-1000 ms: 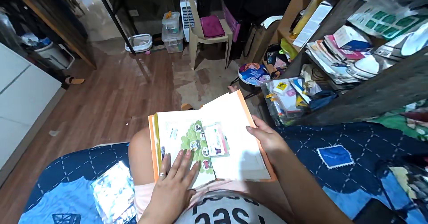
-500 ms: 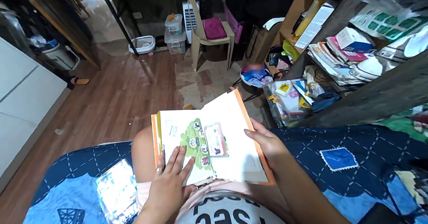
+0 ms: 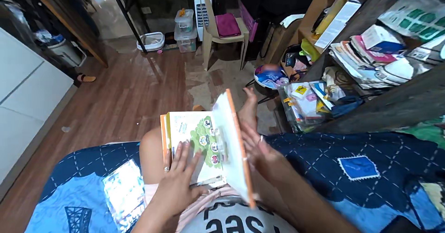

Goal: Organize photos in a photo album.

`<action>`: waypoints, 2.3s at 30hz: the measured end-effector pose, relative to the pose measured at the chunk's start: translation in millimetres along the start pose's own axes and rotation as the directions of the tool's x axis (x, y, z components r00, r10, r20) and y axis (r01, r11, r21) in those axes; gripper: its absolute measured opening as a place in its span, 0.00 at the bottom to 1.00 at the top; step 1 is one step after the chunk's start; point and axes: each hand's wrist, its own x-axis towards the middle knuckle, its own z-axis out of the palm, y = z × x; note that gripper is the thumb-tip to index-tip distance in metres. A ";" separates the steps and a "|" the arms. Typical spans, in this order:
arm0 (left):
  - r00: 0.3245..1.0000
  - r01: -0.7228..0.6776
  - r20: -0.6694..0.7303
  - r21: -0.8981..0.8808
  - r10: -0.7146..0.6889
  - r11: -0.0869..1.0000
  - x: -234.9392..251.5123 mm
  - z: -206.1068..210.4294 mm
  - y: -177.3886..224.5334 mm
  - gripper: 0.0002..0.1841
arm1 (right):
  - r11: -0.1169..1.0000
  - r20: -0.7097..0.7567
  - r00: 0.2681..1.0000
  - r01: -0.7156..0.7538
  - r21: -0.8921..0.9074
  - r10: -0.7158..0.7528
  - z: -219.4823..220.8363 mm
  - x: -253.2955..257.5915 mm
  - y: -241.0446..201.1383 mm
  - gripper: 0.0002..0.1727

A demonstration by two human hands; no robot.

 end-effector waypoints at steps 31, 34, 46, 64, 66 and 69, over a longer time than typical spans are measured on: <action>0.323 -0.279 -0.209 -0.953 -0.923 0.118 -139.9 -61.1 -98.2 0.10 | 0.563 0.185 0.981 0.181 -0.806 -0.052 122.0 31.1 56.1 0.67; 0.398 -0.400 -0.160 -0.917 -0.903 -0.014 -117.3 -66.0 -85.9 0.11 | 0.529 0.103 0.989 0.031 -0.848 0.107 152.6 55.8 41.1 0.71; 0.531 0.171 0.079 -0.985 -0.844 0.015 -44.1 -86.6 -27.6 0.21 | 0.965 -0.057 0.998 -0.001 -0.262 -0.015 83.5 38.0 -19.5 0.59; 0.690 0.724 0.230 -0.256 -0.687 0.641 54.7 -77.2 10.8 0.30 | 0.987 -0.032 0.992 0.116 -0.113 -0.121 40.6 27.2 -14.5 0.59; 0.687 0.726 0.334 -0.294 -0.645 0.621 69.2 -70.7 17.9 0.31 | 0.987 -0.029 0.992 0.115 -0.114 -0.119 38.7 27.0 -13.7 0.59; 0.722 0.690 0.403 -0.484 -0.563 0.538 84.6 -58.7 24.9 0.31 | 0.989 -0.034 0.991 0.124 -0.080 -0.127 33.9 25.6 -12.2 0.60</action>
